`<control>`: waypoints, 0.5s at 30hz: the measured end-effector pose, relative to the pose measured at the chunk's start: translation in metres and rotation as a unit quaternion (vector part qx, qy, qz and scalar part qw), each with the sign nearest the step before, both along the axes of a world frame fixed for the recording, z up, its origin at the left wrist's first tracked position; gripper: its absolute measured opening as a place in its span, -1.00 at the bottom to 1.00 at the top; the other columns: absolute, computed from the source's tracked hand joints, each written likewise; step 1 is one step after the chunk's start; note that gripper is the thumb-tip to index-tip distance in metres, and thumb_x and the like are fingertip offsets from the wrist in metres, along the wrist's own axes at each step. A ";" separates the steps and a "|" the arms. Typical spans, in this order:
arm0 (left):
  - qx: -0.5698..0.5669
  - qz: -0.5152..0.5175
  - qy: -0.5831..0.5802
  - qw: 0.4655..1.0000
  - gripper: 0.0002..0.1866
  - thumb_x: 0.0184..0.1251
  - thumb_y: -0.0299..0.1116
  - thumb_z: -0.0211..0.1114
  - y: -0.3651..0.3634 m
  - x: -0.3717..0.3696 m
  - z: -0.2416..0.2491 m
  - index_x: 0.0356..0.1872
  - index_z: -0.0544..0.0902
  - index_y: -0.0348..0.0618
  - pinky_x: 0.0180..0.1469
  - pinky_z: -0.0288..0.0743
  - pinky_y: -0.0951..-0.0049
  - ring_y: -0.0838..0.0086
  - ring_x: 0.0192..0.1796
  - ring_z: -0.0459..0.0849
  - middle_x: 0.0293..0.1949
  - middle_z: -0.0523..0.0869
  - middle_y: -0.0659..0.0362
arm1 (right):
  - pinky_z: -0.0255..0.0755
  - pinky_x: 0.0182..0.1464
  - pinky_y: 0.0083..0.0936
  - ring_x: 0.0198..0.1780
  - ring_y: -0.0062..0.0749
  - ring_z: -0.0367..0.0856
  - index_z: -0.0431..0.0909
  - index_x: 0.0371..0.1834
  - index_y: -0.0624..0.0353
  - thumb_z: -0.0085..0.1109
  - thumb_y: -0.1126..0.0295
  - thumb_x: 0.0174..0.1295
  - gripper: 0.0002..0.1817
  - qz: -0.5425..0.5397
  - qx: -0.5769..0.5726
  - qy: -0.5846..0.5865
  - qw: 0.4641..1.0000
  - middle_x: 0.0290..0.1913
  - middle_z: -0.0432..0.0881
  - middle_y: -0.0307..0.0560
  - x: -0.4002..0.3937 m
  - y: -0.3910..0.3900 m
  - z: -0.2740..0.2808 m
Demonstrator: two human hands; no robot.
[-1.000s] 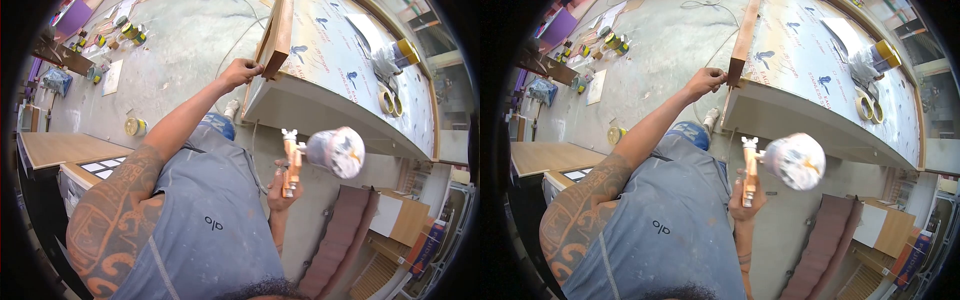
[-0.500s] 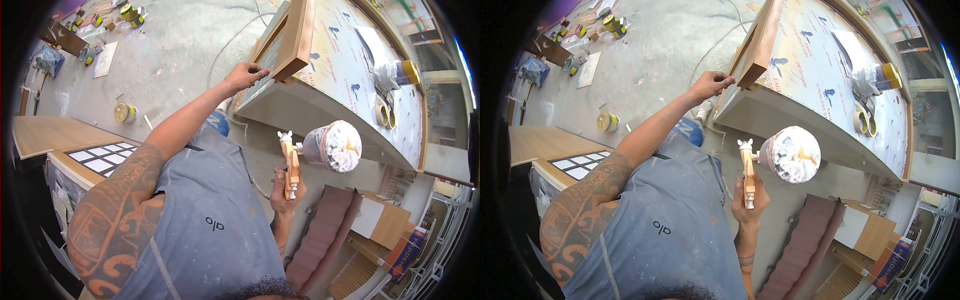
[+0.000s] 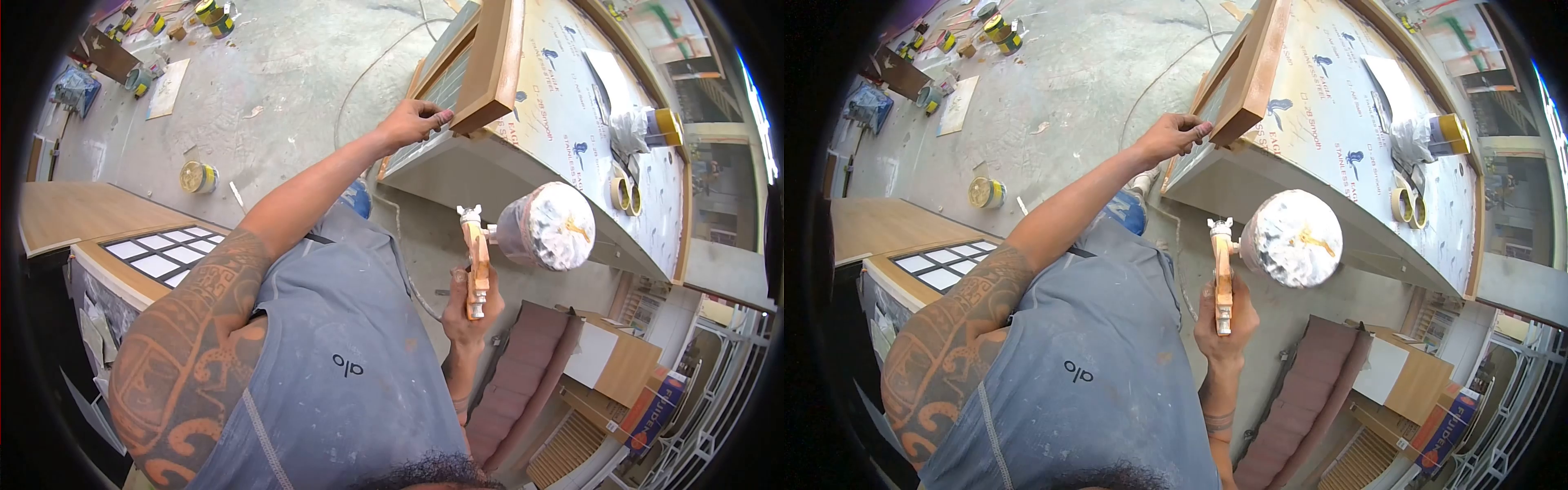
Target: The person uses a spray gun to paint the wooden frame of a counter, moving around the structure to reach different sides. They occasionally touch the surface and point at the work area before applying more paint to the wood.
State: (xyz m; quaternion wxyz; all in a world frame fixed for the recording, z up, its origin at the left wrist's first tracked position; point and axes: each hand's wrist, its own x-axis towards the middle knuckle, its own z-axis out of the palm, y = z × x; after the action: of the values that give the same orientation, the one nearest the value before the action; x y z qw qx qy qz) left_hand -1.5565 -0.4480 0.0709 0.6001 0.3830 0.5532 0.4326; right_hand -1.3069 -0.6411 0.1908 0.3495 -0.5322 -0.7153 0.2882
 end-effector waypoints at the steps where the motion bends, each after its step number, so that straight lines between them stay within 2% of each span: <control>1: 0.000 0.000 -0.004 1.000 -0.49 0.46 0.09 0.34 0.000 0.001 0.000 -0.05 0.72 -0.27 -0.34 0.40 0.56 0.67 -0.46 0.42 -0.37 0.64 0.26 | 0.57 -0.31 -0.47 -0.41 -0.32 0.72 0.54 0.08 0.36 0.23 0.48 0.34 -0.70 -0.003 0.003 0.010 1.000 -0.32 0.73 -0.03 0.000 -0.001 0.003; 3: -0.005 0.000 -0.007 1.000 -0.49 0.47 0.10 0.32 0.002 0.002 0.001 -0.05 0.72 -0.26 -0.34 0.39 0.56 0.67 -0.46 0.42 -0.36 0.64 0.26 | 0.56 -0.35 -0.50 -0.45 -0.39 0.69 0.53 0.06 0.36 0.22 0.46 0.35 -0.72 -0.011 0.009 0.029 0.999 -0.32 0.73 -0.02 0.003 -0.005 0.009; 6: -0.003 -0.006 -0.008 1.000 -0.48 0.48 0.11 0.30 0.002 0.003 0.004 -0.04 0.72 -0.25 -0.34 0.40 0.55 0.67 -0.46 0.43 -0.35 0.64 0.26 | 0.31 -0.55 -0.70 -0.58 -0.68 0.46 0.46 0.17 0.49 0.13 0.33 0.45 -0.59 -0.002 0.059 0.103 0.993 -0.34 0.66 0.01 0.008 -0.013 0.008; 10: -0.003 -0.014 -0.014 1.000 -0.47 0.49 0.11 0.29 0.004 0.003 0.002 -0.01 0.72 -0.25 -0.35 0.40 0.55 0.67 -0.46 0.44 -0.35 0.64 0.26 | 0.33 -0.61 -0.71 -0.61 -0.67 0.44 0.39 0.23 0.48 0.15 0.13 0.48 -0.44 -0.017 0.091 0.161 0.983 -0.22 0.65 0.09 0.003 -0.016 0.023; 11: -0.004 -0.013 -0.016 1.000 -0.47 0.49 0.11 0.29 0.004 0.003 0.001 -0.01 0.72 -0.25 -0.35 0.40 0.55 0.67 -0.45 0.45 -0.35 0.64 0.26 | 0.35 -0.60 -0.71 -0.61 -0.64 0.45 0.40 0.22 0.48 0.17 0.02 0.46 -0.36 -0.024 0.065 0.152 0.986 -0.17 0.65 0.12 0.007 -0.020 0.022; 15: -0.008 -0.009 -0.016 1.000 -0.47 0.48 0.10 0.30 0.005 0.004 0.001 -0.02 0.72 -0.26 -0.36 0.40 0.56 0.66 -0.45 0.46 -0.35 0.64 0.26 | 0.41 -0.54 -0.68 -0.60 -0.63 0.48 0.40 0.21 0.48 0.16 0.01 0.45 -0.36 -0.050 0.068 0.136 0.987 -0.16 0.66 0.12 0.001 -0.022 0.025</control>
State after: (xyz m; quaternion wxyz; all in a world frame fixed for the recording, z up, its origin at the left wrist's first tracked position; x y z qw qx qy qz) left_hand -1.5530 -0.4430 0.0719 0.6156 0.3760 0.5434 0.4294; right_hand -1.3059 -0.6631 0.2155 0.4929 -0.4980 -0.6517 0.2904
